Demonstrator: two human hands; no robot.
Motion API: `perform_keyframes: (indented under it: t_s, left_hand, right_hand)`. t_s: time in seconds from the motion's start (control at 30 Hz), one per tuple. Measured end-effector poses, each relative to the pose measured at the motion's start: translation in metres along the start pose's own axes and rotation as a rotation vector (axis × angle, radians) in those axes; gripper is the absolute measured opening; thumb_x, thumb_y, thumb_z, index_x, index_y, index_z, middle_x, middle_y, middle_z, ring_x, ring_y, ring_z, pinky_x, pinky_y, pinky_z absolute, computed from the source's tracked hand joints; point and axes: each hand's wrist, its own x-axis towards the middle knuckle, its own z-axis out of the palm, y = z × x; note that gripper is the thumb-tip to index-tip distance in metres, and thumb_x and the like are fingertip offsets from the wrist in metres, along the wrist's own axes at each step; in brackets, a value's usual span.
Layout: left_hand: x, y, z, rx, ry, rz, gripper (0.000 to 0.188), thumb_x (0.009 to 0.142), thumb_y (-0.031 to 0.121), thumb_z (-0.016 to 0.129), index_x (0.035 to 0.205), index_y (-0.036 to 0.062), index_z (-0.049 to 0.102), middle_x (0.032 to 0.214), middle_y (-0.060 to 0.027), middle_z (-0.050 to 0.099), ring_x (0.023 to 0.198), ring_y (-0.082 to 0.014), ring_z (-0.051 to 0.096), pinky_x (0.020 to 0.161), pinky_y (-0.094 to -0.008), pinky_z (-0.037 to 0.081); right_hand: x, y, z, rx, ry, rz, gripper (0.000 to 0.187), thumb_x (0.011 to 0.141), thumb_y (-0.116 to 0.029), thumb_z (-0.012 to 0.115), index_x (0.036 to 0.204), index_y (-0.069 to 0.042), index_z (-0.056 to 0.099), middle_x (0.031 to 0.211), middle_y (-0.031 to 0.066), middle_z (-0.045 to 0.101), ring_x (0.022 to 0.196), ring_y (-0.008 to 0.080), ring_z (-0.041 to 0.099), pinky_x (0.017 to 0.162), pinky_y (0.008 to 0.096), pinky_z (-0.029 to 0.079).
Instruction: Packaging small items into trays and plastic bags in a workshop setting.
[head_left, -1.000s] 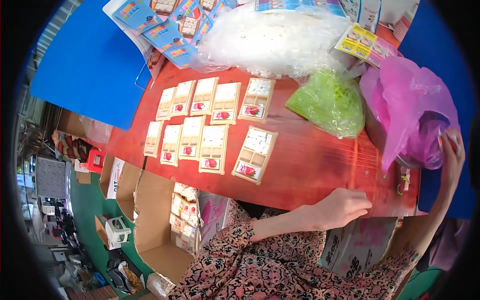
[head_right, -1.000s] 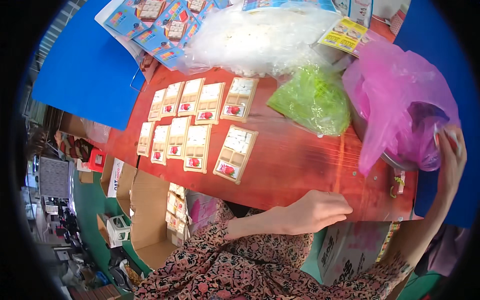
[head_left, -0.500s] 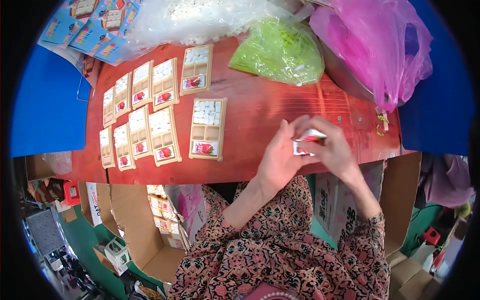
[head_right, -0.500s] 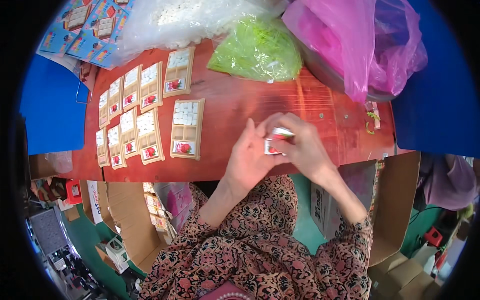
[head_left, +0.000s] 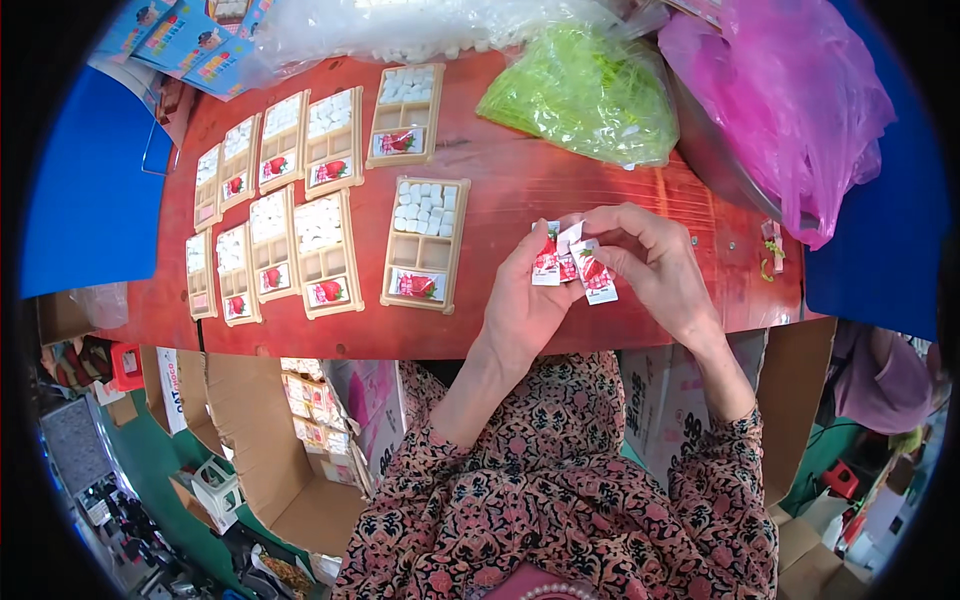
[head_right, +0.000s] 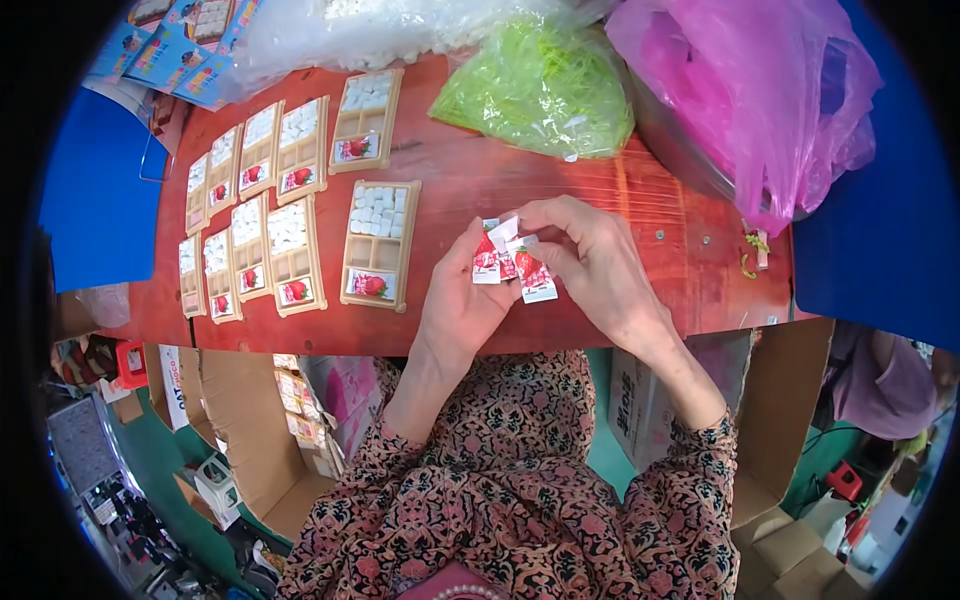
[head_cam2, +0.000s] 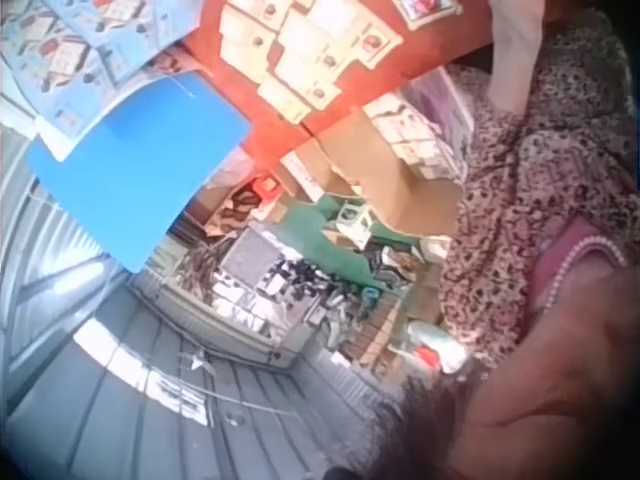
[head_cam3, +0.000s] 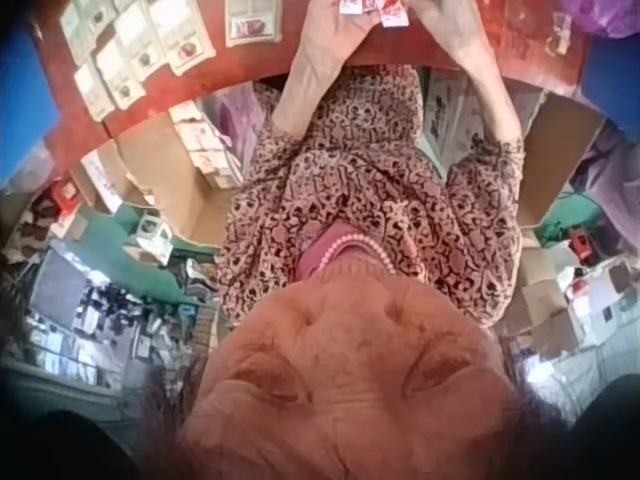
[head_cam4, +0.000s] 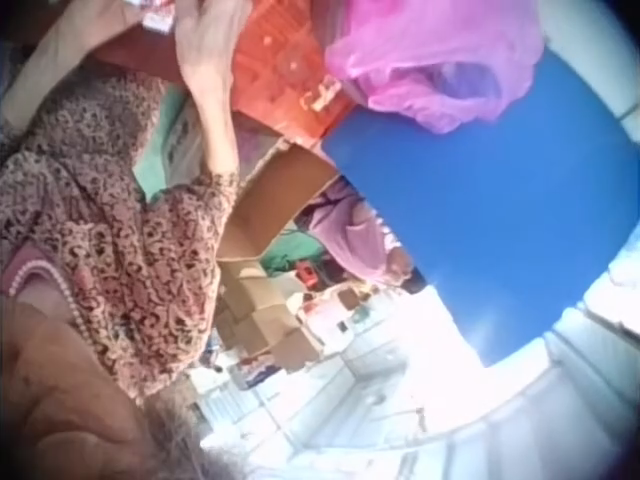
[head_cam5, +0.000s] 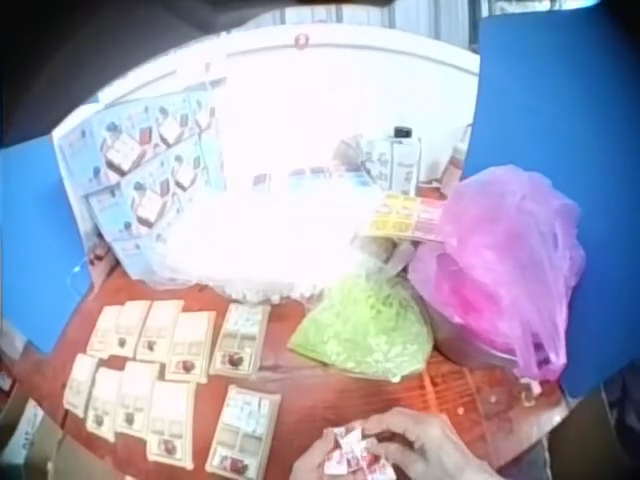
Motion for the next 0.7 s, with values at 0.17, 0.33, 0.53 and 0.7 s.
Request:
perform_keyframes:
  t_s: [0.17, 0.33, 0.53, 0.7]
  left_hand:
    - [0.0, 0.002, 0.005, 0.012, 0.043, 0.041, 0.035, 0.095, 0.027, 0.039, 0.116, 0.0015, 0.05, 0.109, -0.0103, 0.058, 0.1, -0.0211, 0.057, 0.09, -0.0416, 0.045]
    - [-0.006, 0.006, 0.003, 0.057, 0.062, 0.063, 0.034, 0.093, 0.022, 0.042, 0.118, -0.0007, 0.049, 0.11, -0.0125, 0.057, 0.104, -0.024, 0.055, 0.091, -0.0416, 0.044]
    - [-0.016, 0.012, -0.007, 0.049, 0.059, 0.09, 0.031, 0.091, 0.018, 0.045, 0.114, -0.0017, 0.051, 0.111, -0.0123, 0.056, 0.107, -0.0239, 0.053, 0.092, -0.042, 0.043]
    - [-0.027, 0.024, 0.003, 0.105, 0.113, 0.113, 0.023, 0.089, 0.01, 0.047, 0.107, -0.002, 0.055, 0.104, -0.0136, 0.059, 0.101, -0.0247, 0.057, 0.088, -0.0431, 0.048]
  right_hand:
    - [0.003, 0.002, 0.004, -0.117, 0.106, -0.041, 0.023, 0.077, 0.006, 0.058, 0.099, 0.003, 0.057, 0.091, 0.0118, 0.061, 0.081, 0.0197, 0.062, 0.068, 0.0292, 0.05]
    - [0.006, -0.011, 0.004, -0.365, -0.014, -0.035, 0.026, 0.072, 0.0, 0.065, 0.097, 0.001, 0.059, 0.084, 0.0094, 0.054, 0.078, 0.0208, 0.055, 0.067, 0.0328, 0.045]
    - [0.013, -0.006, 0.008, -0.31, -0.086, -0.158, 0.017, 0.069, -0.004, 0.069, 0.079, 0.001, 0.055, 0.077, 0.0042, 0.052, 0.073, 0.0166, 0.052, 0.063, 0.0306, 0.041]
    - [0.022, -0.009, -0.003, 0.112, -0.162, 0.194, 0.015, 0.074, -0.006, 0.068, 0.074, -0.002, 0.054, 0.07, -0.0009, 0.053, 0.064, 0.0082, 0.05, 0.056, 0.0229, 0.038]
